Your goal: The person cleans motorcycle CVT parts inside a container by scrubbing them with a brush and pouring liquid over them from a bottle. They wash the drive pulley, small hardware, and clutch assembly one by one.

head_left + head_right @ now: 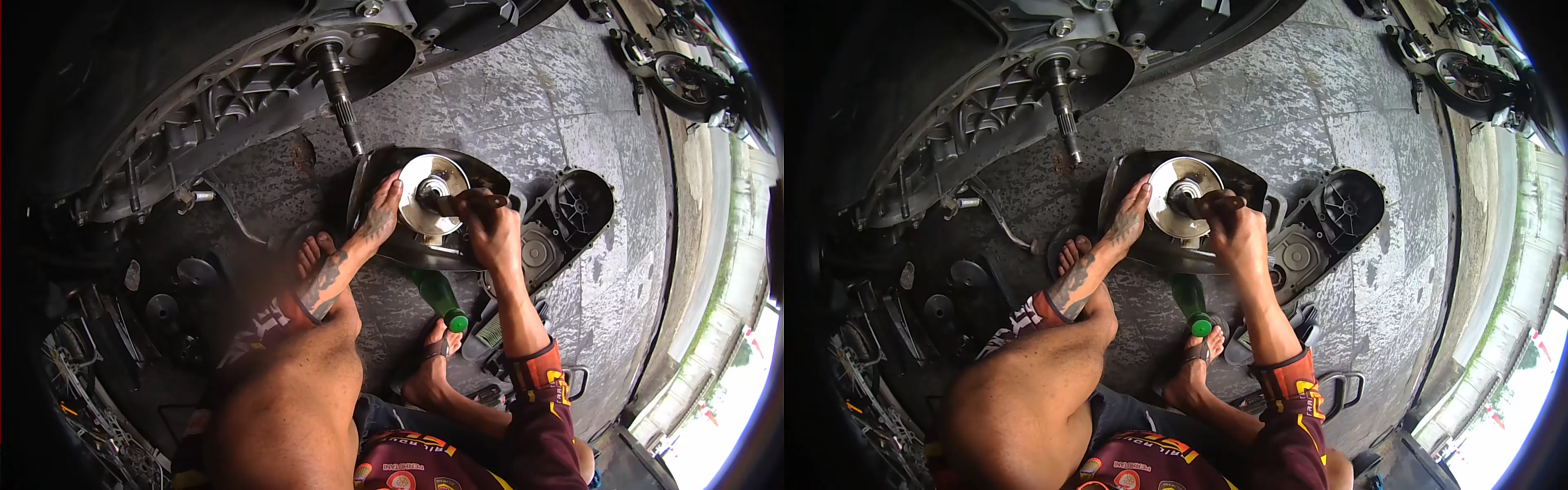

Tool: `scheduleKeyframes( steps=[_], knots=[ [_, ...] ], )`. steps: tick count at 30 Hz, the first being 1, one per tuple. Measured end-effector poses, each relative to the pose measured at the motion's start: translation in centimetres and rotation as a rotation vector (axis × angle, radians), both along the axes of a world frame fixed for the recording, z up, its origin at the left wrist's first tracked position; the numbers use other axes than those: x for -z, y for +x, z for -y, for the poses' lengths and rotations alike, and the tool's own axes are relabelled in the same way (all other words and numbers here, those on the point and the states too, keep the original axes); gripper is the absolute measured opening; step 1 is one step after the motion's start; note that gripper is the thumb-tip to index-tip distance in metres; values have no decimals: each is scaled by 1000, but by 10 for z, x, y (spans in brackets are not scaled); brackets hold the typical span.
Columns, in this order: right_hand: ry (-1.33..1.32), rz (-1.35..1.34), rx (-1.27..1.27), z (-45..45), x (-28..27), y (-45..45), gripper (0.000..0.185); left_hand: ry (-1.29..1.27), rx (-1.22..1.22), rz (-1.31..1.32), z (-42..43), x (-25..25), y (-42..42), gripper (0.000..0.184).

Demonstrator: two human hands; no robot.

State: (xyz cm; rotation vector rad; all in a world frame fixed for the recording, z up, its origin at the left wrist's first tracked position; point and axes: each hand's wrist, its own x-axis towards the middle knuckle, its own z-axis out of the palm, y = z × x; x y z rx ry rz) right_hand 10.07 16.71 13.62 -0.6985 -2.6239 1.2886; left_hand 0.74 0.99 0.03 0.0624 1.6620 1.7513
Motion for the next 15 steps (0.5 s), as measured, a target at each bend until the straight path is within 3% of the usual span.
scheduleKeyframes(
  steps=[3,5,7,9,11,13,15],
  knots=[
    [-21,97,139,-8,0,-13,13,85,24,8,1,5,-3,51],
    [95,-94,-57,-4,11,-19,14,111,-78,83,-4,0,3,50],
    [59,-87,-61,0,7,-12,14,11,-43,13,-2,3,2,50],
    [29,-17,23,-12,-6,-2,15,-12,-18,-39,0,11,1,50],
    [-35,128,272,-32,-12,4,17,-31,7,-89,2,13,2,49],
    [138,201,323,-46,7,9,20,18,-5,-61,1,4,0,48],
    [291,49,190,-38,44,15,19,60,-29,-30,-1,4,0,47]
  ],
)
